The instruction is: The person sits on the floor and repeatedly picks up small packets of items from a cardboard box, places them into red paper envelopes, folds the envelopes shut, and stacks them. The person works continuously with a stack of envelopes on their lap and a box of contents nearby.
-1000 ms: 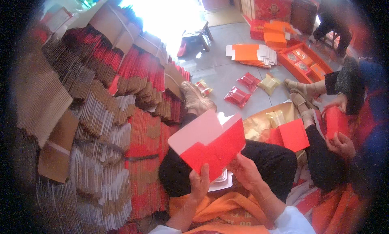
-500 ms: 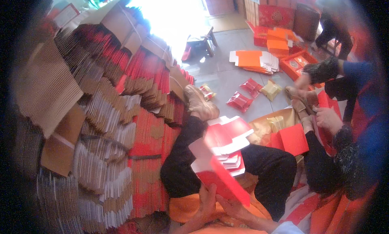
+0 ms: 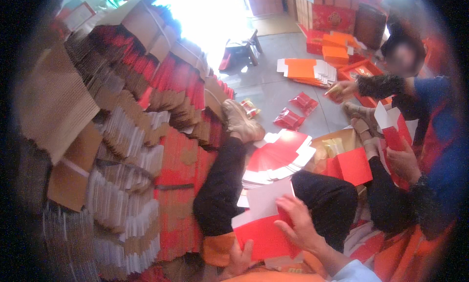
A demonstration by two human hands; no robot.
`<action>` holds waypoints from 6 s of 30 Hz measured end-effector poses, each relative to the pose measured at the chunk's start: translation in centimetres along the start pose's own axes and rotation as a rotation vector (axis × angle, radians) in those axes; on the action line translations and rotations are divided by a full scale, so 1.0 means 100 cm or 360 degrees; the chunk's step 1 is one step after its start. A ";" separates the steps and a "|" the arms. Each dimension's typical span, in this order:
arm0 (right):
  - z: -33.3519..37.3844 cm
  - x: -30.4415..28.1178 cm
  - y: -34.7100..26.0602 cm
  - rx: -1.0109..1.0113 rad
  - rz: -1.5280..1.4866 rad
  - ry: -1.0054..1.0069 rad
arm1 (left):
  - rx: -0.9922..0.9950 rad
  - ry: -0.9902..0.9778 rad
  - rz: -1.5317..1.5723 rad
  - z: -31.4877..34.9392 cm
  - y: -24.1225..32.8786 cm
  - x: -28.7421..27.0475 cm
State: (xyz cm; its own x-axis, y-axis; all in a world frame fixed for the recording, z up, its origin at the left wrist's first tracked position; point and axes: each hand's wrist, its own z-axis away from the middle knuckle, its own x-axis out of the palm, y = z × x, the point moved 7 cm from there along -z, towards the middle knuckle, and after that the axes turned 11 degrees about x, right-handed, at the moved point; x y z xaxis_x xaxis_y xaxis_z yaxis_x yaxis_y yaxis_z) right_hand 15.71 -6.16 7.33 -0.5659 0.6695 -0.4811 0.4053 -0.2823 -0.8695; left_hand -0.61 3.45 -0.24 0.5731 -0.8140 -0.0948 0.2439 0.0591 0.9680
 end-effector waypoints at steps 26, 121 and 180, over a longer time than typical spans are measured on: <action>0.062 0.022 0.047 0.0506 -0.1280 0.0215 | 0.0726 0.0045 0.0676 -0.001 -0.004 0.010; -0.137 -0.009 0.084 0.0526 -0.0531 -0.0044 | 0.1100 0.0878 0.0190 -0.092 0.039 -0.026; 0.097 0.068 0.084 0.0671 -0.0763 -0.0325 | 0.0304 -0.0098 0.0639 -0.009 -0.061 -0.010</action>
State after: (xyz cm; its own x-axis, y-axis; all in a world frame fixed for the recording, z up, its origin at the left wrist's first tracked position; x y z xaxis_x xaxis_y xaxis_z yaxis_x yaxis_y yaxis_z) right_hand 8.30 -10.64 -4.31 -0.7546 0.6561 -0.0058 -0.2170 -0.2580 -0.9415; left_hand -1.99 4.42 -6.28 0.5441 -0.7814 0.3055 -0.1405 0.2741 0.9514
